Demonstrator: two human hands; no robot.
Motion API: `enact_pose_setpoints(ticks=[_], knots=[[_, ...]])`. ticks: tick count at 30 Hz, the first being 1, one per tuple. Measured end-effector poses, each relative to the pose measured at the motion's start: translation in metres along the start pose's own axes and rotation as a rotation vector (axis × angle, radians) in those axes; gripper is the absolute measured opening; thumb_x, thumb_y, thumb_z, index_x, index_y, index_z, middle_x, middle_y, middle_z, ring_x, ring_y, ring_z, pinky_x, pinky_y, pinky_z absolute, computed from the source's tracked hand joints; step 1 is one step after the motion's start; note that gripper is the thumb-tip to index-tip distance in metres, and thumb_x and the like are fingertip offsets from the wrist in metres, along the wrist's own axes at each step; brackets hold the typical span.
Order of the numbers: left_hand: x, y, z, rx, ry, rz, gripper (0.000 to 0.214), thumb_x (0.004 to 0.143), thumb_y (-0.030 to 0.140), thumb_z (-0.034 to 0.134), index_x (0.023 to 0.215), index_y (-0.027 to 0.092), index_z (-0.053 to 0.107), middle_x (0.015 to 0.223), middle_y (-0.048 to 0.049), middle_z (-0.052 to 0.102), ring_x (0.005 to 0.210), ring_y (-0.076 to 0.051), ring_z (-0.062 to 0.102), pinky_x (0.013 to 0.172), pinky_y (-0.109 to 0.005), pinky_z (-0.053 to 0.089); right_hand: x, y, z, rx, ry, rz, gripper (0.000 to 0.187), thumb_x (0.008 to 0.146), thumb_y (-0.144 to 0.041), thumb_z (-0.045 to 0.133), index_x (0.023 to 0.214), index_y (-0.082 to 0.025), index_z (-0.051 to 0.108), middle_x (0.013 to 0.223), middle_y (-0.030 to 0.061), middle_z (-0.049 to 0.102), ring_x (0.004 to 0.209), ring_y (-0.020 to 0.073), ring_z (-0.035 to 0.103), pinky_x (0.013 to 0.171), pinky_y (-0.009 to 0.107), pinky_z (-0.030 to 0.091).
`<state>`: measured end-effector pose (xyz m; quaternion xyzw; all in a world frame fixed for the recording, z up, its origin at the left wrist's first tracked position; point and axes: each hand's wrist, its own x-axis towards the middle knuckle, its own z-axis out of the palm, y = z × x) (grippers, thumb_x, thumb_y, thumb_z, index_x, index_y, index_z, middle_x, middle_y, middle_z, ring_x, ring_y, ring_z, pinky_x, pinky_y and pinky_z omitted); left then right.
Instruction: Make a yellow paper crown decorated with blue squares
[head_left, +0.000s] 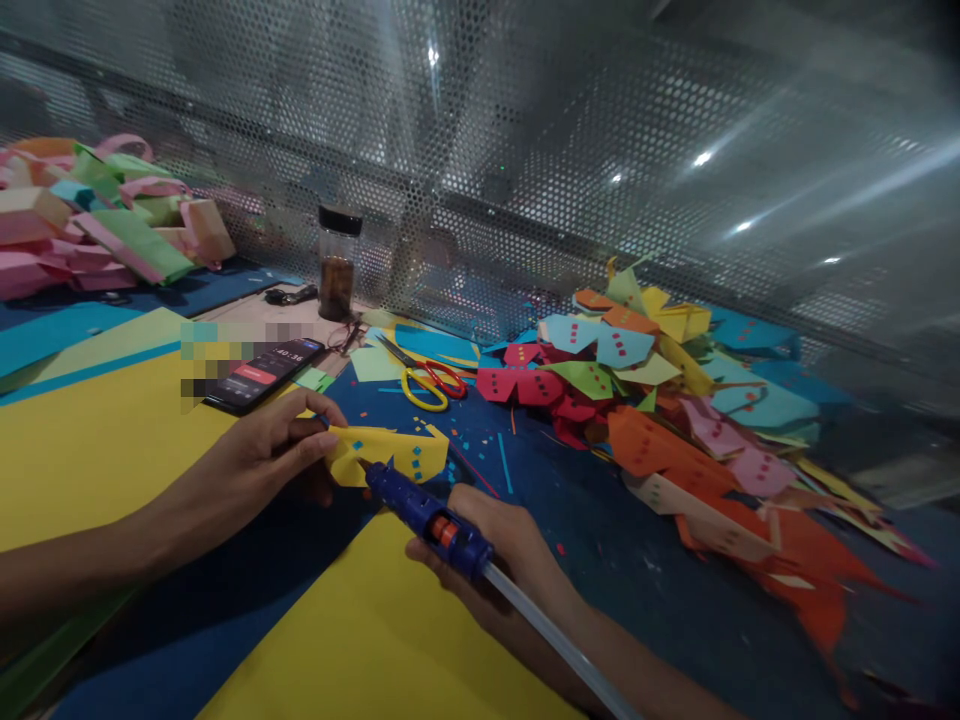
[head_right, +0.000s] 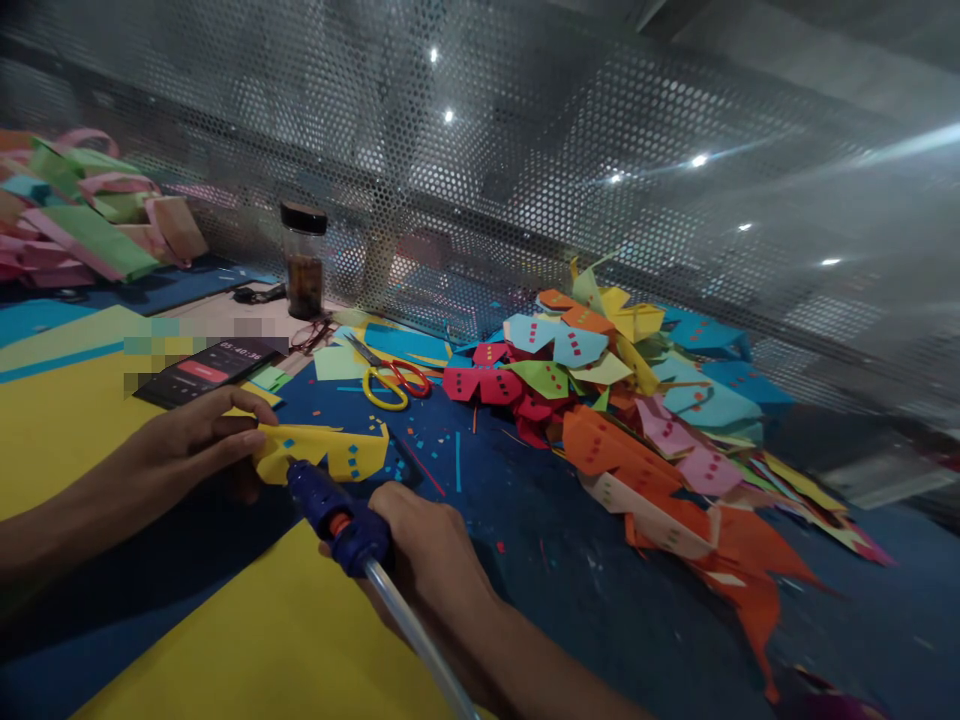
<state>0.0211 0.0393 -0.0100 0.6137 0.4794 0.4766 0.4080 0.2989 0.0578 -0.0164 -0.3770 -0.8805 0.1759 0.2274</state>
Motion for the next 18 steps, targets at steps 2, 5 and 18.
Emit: enact_pose_setpoints(ticks=[2, 5, 18], knots=[[0.0, 0.0, 0.0, 0.001, -0.002, 0.001, 0.024, 0.099, 0.047, 0.063, 0.105, 0.025, 0.059, 0.065, 0.0042, 0.076, 0.056, -0.015, 0.073, 0.055, -0.022, 0.058, 0.0, 0.0, 0.0, 0.004, -0.001, 0.005, 0.045, 0.096, -0.062, 0.064, 0.076, -0.022, 0.057, 0.067, -0.0031, 0.057, 0.053, 0.0113, 0.049, 0.053, 0.025, 0.03], [-0.001, -0.001, 0.0, -0.007, -0.004, 0.0, 0.024, 0.099, 0.048, 0.063, 0.105, 0.025, 0.059, 0.067, 0.0045, 0.076, 0.057, -0.014, 0.074, 0.055, -0.021, 0.058, 0.0, -0.001, 0.0, -0.003, 0.004, 0.014, 0.046, 0.096, -0.061, 0.063, 0.074, -0.022, 0.055, 0.065, -0.0032, 0.055, 0.052, 0.0112, 0.048, 0.052, 0.025, 0.028], [0.0, -0.003, 0.0, 0.006, 0.008, 0.01, 0.023, 0.099, 0.047, 0.063, 0.104, 0.026, 0.059, 0.067, 0.0046, 0.077, 0.055, -0.015, 0.074, 0.055, -0.021, 0.058, 0.0, -0.01, -0.013, 0.001, -0.05, 0.02, 0.037, 0.099, -0.052, 0.066, 0.079, -0.021, 0.059, 0.071, -0.0023, 0.061, 0.058, 0.0112, 0.054, 0.055, 0.024, 0.033]])
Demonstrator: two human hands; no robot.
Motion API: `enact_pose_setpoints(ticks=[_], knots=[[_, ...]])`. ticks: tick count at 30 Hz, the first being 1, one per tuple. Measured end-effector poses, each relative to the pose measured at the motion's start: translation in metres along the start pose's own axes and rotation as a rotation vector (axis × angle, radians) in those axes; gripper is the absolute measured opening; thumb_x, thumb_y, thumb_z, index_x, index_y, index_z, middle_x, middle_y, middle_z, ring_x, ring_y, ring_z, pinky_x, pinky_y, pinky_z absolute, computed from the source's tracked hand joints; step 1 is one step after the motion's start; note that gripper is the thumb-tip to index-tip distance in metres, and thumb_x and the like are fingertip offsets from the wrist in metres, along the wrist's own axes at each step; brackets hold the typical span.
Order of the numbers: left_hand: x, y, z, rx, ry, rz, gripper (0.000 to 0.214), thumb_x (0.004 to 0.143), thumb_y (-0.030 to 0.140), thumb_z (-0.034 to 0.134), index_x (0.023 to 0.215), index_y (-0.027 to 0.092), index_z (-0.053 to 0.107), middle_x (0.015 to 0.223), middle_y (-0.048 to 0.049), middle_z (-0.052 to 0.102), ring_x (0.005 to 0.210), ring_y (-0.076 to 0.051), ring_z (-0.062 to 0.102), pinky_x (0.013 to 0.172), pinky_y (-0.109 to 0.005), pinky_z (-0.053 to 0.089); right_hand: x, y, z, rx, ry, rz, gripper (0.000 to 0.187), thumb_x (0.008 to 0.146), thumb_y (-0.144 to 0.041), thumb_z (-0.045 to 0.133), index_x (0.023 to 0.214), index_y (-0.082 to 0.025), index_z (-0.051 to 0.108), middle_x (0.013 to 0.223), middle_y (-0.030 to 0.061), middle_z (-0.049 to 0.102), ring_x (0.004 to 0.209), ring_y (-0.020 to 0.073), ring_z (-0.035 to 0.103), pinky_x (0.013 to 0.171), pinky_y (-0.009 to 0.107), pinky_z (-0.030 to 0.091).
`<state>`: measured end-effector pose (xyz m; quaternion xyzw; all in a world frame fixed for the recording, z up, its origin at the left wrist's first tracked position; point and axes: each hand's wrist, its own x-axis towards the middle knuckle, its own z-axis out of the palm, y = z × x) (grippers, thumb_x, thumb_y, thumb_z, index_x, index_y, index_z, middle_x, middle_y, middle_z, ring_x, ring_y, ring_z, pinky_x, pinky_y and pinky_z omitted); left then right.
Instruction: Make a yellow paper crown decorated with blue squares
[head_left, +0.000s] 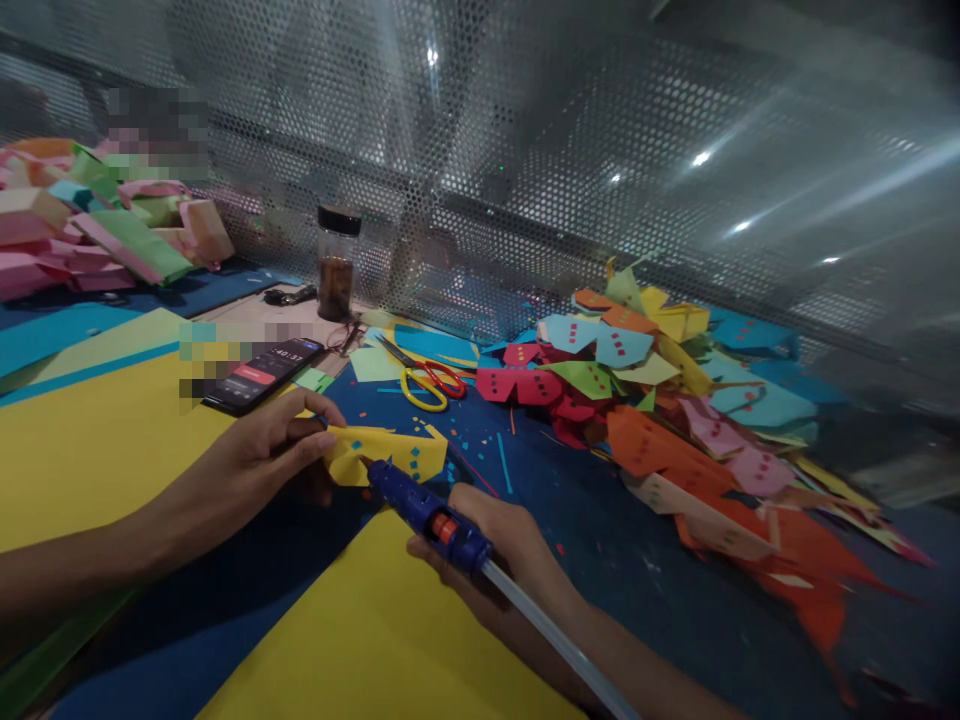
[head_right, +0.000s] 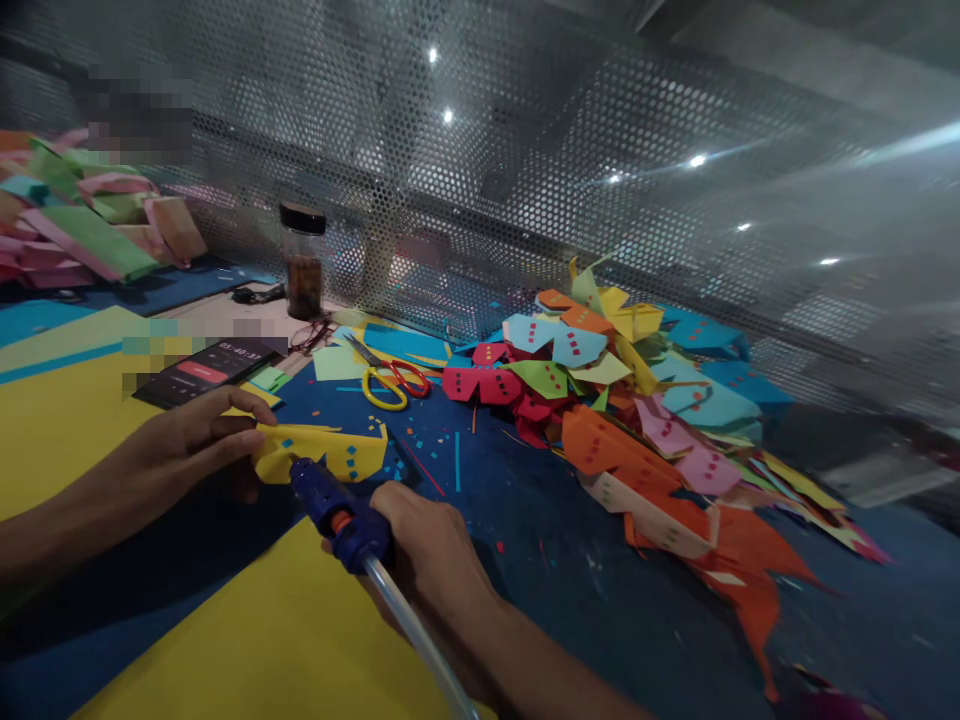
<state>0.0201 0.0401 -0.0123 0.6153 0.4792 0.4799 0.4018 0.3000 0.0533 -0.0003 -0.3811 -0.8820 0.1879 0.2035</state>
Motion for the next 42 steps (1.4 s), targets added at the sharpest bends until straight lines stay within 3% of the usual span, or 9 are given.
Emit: enact_pose_setpoints(ticks=[23, 29, 33, 38, 42], knots=[[-0.001, 0.003, 0.001, -0.042, -0.005, -0.038, 0.025, 0.1, 0.049, 0.065, 0.106, 0.025, 0.059, 0.074, 0.0035, 0.077, 0.058, -0.014, 0.073, 0.058, -0.023, 0.058, 0.002, -0.01, -0.007, 0.143, -0.045, 0.102, 0.043, 0.097, -0.056, 0.061, 0.073, -0.022, 0.05, 0.07, -0.0023, 0.054, 0.062, 0.0129, 0.049, 0.056, 0.025, 0.033], [0.001, 0.002, 0.001, -0.054, 0.013, -0.04, 0.031, 0.097, 0.051, 0.068, 0.108, 0.025, 0.058, 0.071, 0.0034, 0.077, 0.056, -0.015, 0.072, 0.056, -0.023, 0.058, -0.001, -0.026, -0.019, 0.33, 0.024, 0.253, 0.038, 0.095, -0.054, 0.063, 0.076, -0.021, 0.06, 0.07, -0.0027, 0.052, 0.062, 0.0128, 0.044, 0.055, 0.024, 0.038], [0.002, 0.002, 0.002, -0.091, 0.025, -0.075, 0.032, 0.094, 0.05, 0.071, 0.108, 0.024, 0.059, 0.069, 0.0032, 0.076, 0.055, -0.015, 0.072, 0.055, -0.023, 0.058, -0.001, -0.019, -0.015, 0.401, 0.012, 0.323, 0.037, 0.09, -0.058, 0.068, 0.083, -0.021, 0.066, 0.07, -0.0013, 0.056, 0.063, 0.014, 0.046, 0.054, 0.025, 0.042], [0.004, 0.004, 0.0, -0.037, 0.074, -0.13, 0.038, 0.09, 0.056, 0.073, 0.106, 0.024, 0.061, 0.064, 0.0036, 0.075, 0.055, -0.016, 0.069, 0.055, -0.023, 0.054, 0.0, -0.008, -0.014, 0.382, 0.018, 0.396, 0.044, 0.087, -0.067, 0.067, 0.087, -0.023, 0.069, 0.059, -0.0032, 0.05, 0.053, 0.014, 0.045, 0.046, 0.025, 0.037], [0.007, 0.004, -0.002, 0.004, 0.113, -0.13, 0.042, 0.083, 0.059, 0.075, 0.103, 0.024, 0.062, 0.06, 0.0041, 0.073, 0.054, -0.016, 0.065, 0.052, -0.024, 0.05, 0.003, -0.008, -0.03, 0.294, 0.137, 0.496, 0.049, 0.083, -0.072, 0.066, 0.078, -0.023, 0.064, 0.058, -0.001, 0.055, 0.054, 0.0163, 0.052, 0.048, 0.028, 0.042]])
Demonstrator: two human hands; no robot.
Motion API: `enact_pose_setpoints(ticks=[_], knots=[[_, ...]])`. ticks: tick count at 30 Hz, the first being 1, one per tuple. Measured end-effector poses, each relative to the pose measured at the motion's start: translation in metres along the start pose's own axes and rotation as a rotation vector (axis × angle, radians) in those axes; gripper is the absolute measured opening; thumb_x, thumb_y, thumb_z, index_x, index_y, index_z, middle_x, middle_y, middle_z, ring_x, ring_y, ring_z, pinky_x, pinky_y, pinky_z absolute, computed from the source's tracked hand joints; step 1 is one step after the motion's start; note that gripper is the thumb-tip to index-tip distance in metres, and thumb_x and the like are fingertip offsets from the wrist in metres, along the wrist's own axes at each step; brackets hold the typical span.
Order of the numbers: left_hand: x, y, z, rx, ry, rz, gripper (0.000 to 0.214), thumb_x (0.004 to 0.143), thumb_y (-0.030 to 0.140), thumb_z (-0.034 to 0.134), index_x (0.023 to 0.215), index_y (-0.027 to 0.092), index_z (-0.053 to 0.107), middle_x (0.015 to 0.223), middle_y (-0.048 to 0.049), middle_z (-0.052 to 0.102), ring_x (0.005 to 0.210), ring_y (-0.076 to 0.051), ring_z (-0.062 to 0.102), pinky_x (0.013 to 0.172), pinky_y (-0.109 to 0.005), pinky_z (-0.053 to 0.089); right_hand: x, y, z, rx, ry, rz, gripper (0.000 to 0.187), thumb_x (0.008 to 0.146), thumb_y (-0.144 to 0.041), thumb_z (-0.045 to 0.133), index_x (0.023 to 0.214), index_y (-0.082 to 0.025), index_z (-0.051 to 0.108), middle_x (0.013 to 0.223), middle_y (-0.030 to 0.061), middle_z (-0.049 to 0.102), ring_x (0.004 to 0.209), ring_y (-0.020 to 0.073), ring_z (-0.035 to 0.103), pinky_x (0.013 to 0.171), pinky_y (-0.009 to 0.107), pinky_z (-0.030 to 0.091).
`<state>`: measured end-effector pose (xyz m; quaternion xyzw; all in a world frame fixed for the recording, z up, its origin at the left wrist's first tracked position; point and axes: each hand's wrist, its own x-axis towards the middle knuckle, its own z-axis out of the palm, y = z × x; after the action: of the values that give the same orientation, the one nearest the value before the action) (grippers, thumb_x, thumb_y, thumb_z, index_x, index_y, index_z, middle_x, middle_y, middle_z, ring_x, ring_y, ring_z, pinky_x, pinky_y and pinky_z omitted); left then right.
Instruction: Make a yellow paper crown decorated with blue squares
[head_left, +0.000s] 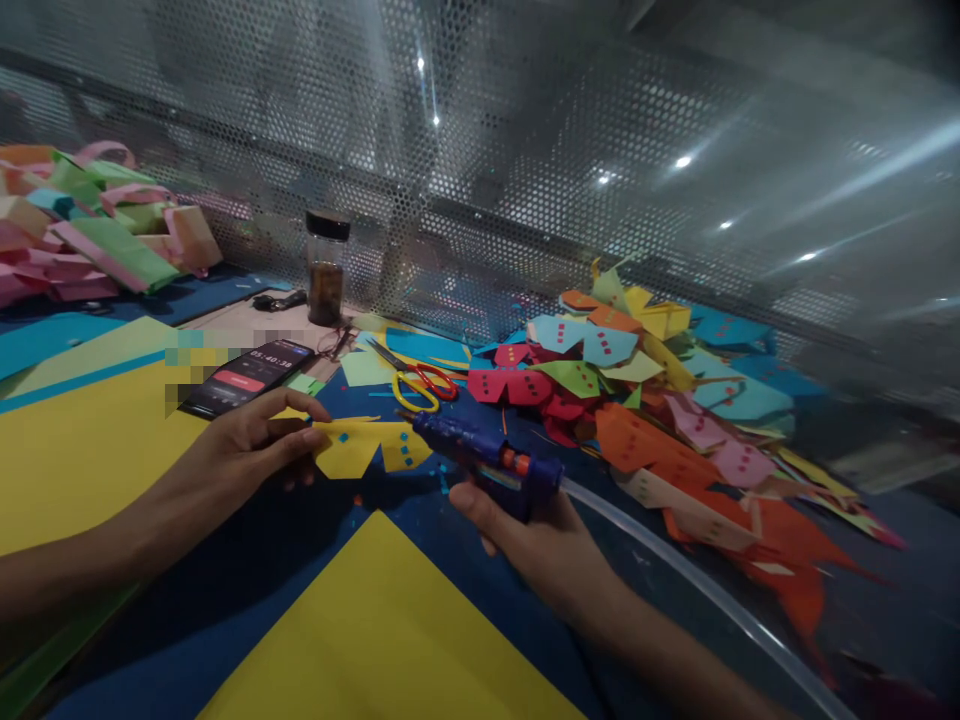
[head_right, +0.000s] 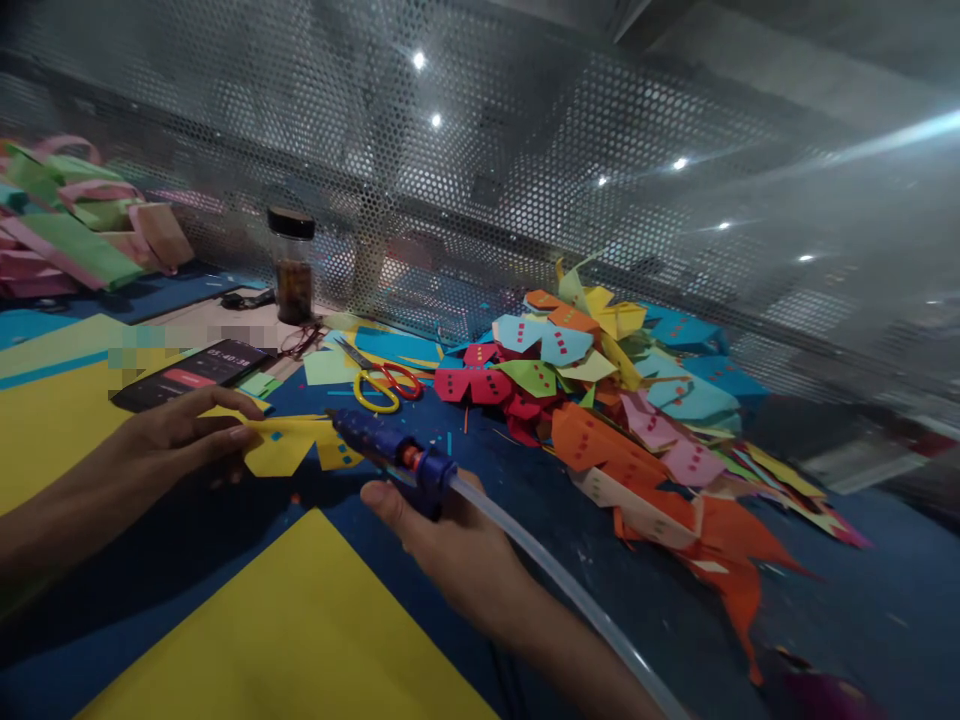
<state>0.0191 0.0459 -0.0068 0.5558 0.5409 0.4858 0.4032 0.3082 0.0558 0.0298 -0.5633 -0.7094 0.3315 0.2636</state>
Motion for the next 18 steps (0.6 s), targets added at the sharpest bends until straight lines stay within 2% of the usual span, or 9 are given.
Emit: enact_pose_setpoints(ticks=[1, 4, 7, 9, 12, 18], knots=[[0.001, 0.0, 0.0, 0.013, 0.009, 0.005, 0.043, 0.081, 0.059, 0.076, 0.102, 0.024, 0.062, 0.059, 0.0044, 0.072, 0.053, -0.017, 0.065, 0.052, -0.024, 0.049, 0.001, -0.002, -0.005, -0.005, 0.017, -0.008, 0.05, 0.084, -0.072, 0.065, 0.072, -0.023, 0.06, 0.055, -0.0011, 0.053, 0.052, 0.0157, 0.051, 0.048, 0.027, 0.042], [0.002, 0.001, -0.001, 0.094, 0.051, 0.005, 0.041, 0.079, 0.059, 0.074, 0.099, 0.025, 0.064, 0.058, 0.004, 0.072, 0.056, -0.017, 0.065, 0.053, -0.023, 0.046, 0.008, -0.003, -0.017, -0.004, 0.069, -0.037, 0.047, 0.087, -0.066, 0.066, 0.068, -0.024, 0.056, 0.053, -0.0025, 0.052, 0.05, 0.0148, 0.051, 0.048, 0.027, 0.044], [0.0, 0.004, -0.002, 0.111, 0.074, -0.015, 0.042, 0.074, 0.062, 0.074, 0.093, 0.026, 0.064, 0.06, 0.0029, 0.072, 0.057, -0.019, 0.064, 0.055, -0.026, 0.048, 0.017, 0.005, -0.026, -0.02, 0.105, -0.006, 0.046, 0.089, -0.064, 0.064, 0.069, -0.024, 0.054, 0.051, -0.0032, 0.051, 0.046, 0.0152, 0.049, 0.047, 0.029, 0.043], [0.0, 0.005, -0.003, 0.134, 0.093, -0.035, 0.046, 0.072, 0.065, 0.074, 0.094, 0.026, 0.065, 0.064, 0.0023, 0.073, 0.062, -0.02, 0.066, 0.06, -0.029, 0.052, 0.022, 0.013, -0.028, -0.035, 0.1, 0.024, 0.04, 0.09, -0.061, 0.063, 0.076, -0.024, 0.058, 0.051, -0.0038, 0.051, 0.046, 0.016, 0.049, 0.046, 0.03, 0.041], [0.002, -0.001, -0.006, 0.181, 0.148, -0.031, 0.05, 0.073, 0.069, 0.073, 0.099, 0.027, 0.066, 0.07, 0.0009, 0.075, 0.067, -0.022, 0.067, 0.061, -0.031, 0.052, 0.025, 0.024, -0.027, -0.064, 0.057, 0.033, 0.03, 0.092, -0.053, 0.064, 0.088, -0.023, 0.064, 0.054, -0.0048, 0.053, 0.048, 0.0166, 0.052, 0.049, 0.029, 0.042], [0.005, -0.019, -0.014, 0.145, 0.211, 0.02, 0.043, 0.075, 0.061, 0.08, 0.1, 0.029, 0.066, 0.072, 0.004, 0.072, 0.073, -0.02, 0.068, 0.066, -0.028, 0.055, 0.026, 0.038, -0.022, -0.159, -0.046, -0.066, 0.034, 0.093, -0.055, 0.067, 0.098, -0.023, 0.074, 0.063, -0.0002, 0.064, 0.064, 0.0206, 0.064, 0.06, 0.031, 0.05]])
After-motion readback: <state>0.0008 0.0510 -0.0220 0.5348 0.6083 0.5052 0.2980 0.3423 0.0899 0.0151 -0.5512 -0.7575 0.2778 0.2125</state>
